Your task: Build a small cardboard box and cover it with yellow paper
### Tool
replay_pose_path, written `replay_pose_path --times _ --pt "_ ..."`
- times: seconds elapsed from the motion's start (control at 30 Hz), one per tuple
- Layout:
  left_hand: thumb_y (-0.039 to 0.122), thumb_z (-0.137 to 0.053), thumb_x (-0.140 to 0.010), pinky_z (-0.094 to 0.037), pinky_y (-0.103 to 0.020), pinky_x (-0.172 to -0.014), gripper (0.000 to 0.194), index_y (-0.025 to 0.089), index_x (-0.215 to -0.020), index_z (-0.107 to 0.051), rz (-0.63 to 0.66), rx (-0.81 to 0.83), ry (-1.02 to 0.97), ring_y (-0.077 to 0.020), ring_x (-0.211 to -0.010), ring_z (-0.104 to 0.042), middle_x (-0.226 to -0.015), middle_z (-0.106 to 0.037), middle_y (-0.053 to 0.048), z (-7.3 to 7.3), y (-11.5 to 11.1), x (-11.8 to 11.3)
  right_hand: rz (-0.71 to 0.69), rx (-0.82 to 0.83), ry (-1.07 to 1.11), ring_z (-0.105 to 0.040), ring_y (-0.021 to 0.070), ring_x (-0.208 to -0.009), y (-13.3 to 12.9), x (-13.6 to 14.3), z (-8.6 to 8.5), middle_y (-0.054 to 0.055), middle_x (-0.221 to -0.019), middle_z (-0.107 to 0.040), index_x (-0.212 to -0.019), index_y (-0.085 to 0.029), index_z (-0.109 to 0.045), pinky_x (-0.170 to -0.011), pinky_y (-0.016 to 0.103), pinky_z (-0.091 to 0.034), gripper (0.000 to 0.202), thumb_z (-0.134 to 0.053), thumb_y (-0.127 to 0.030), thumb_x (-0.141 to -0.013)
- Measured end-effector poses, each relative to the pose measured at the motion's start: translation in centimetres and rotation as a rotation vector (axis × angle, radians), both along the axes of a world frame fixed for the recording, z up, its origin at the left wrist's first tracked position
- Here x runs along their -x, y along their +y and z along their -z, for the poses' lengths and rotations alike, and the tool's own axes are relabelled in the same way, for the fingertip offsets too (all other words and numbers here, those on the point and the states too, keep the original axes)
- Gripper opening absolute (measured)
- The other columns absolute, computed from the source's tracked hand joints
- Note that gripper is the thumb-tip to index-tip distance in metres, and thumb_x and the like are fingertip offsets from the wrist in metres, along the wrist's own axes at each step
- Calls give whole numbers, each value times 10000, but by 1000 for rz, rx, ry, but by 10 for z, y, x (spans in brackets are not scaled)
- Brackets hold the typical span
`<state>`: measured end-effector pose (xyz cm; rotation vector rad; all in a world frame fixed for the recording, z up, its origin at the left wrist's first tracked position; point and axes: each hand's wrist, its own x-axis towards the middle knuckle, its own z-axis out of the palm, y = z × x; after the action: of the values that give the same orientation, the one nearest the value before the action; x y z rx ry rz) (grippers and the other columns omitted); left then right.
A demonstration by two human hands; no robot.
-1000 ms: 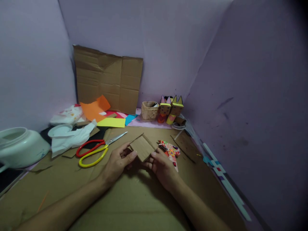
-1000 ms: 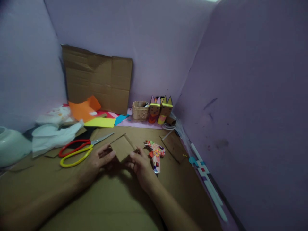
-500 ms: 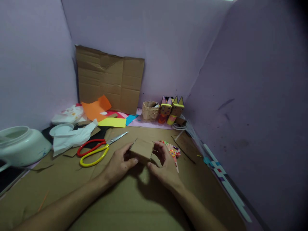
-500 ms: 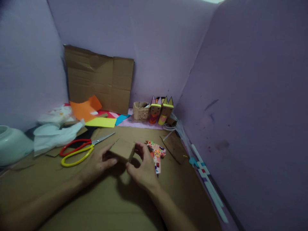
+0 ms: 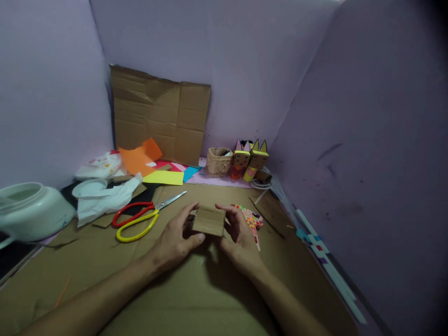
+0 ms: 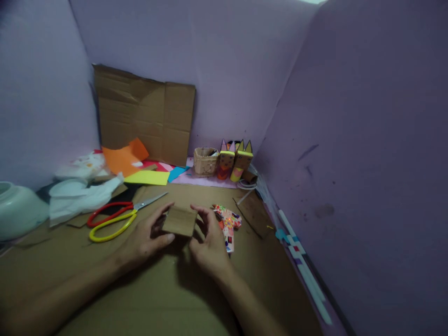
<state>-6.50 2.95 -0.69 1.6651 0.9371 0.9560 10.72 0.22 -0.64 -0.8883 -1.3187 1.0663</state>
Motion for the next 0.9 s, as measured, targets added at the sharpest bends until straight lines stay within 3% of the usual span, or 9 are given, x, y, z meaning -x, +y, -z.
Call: replay_pose_path --times 0.17,0.27,0.33,0.43,0.6,0.9 --pt "382 -589 -748 -331 -486 -1033 688 99 -1336 -370 -87 -92 223 -316 -1220 -452 -1335 -479 -182 -4 -2 -2 -17 -12 -42 -480 191 -1229 3 -3 11 49 -1289 -539 -1218 -273 -461 -1035 375 -378 548 -558 -86 -711" --pt "445 -568 -753 -272 -499 -1060 786 70 -1386 -292 -116 -60 292 -332 -1272 -378 -1400 -395 -206 -4 -4 -3 37 89 -197 -423 214 -1282 3 -2 19 53 -1370 -493 -1323 -254 -435 -1095 429 -283 577 -523 -146 -763" --pt "492 -559 -754 -219 -498 -1082 877 77 -1429 -184 -109 -5 266 -331 -1315 -310 -1454 -310 -203 0 -4 -4 66 172 -298 -370 225 -1321 1 1 21 45 -1421 -438 -1379 -238 -382 -1117 449 -227 626 -522 -167 -773" --pt "570 -462 -808 -133 -476 -1111 870 124 -1454 -88 -108 78 148 -300 -1364 -215 -1499 -232 -158 9 -3 -5 37 225 -254 -381 224 -1316 -1 8 23 14 -1448 -397 -1429 -244 -282 -1113 445 -243 729 -520 -146 -746" --pt "583 -285 -887 -96 -427 -1120 676 188 -1430 -208 -119 134 -21 -251 -1380 -172 -1497 -251 -99 17 2 -8 -39 153 -159 -362 205 -1329 0 16 28 15 -1442 -406 -1443 -219 -244 -1119 411 -244 845 -475 -56 -648" --pt "611 -291 -872 -110 -423 -1118 714 157 -1417 -215 -159 158 -10 -259 -1368 -194 -1490 -251 -129 13 -5 -15 -40 98 -233 -361 185 -1326 -1 16 32 40 -1425 -427 -1444 -201 -227 -1132 384 -218 929 -431 7 -561"
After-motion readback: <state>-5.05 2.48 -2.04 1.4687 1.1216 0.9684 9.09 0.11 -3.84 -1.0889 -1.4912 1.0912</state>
